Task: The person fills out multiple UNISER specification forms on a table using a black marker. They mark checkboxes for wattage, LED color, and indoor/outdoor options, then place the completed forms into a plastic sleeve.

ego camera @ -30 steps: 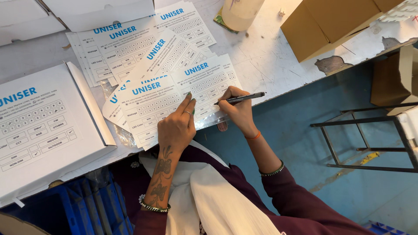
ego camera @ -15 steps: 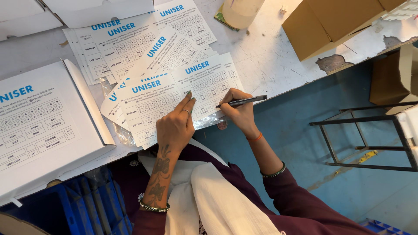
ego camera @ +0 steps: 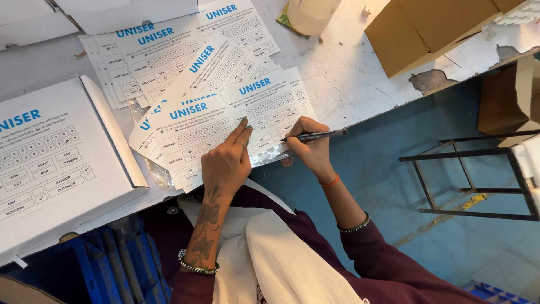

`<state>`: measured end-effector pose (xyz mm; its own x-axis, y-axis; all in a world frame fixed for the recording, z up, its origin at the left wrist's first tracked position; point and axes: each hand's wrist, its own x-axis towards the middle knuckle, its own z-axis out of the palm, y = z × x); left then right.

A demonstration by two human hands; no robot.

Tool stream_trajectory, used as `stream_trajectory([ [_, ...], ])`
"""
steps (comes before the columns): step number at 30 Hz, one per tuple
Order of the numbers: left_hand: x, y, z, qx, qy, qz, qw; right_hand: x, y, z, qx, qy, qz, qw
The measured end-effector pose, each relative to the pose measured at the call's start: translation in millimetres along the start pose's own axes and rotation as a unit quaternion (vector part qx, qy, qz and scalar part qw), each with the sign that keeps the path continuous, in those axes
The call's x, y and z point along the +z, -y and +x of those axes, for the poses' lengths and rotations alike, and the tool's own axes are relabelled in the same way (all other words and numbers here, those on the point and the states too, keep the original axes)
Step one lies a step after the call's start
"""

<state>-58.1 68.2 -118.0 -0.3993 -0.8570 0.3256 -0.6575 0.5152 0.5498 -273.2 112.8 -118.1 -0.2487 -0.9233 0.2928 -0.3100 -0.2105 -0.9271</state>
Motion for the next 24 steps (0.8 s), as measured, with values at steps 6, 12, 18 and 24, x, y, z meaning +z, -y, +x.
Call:
stream_trajectory([
  [6,0.3,0.3,-1.0,0.005,-0.003,0.004,1.0,1.9,-2.0,1.0,-0.009,0.008,-0.005,1.0],
  [12,-1.1,-0.8,-0.7,0.006,-0.007,0.008,1.0,3.9,-2.5,2.3,-0.005,0.01,-0.038,0.999],
  [18,0.5,1.4,-1.4,0.008,-0.006,0.007,1.0,6.5,0.0,2.5,-0.02,0.019,-0.032,0.999],
  [24,1.7,1.3,-0.6,0.001,-0.002,0.006,1.0,4.7,0.7,2.1,-0.015,0.005,-0.021,1.0],
])
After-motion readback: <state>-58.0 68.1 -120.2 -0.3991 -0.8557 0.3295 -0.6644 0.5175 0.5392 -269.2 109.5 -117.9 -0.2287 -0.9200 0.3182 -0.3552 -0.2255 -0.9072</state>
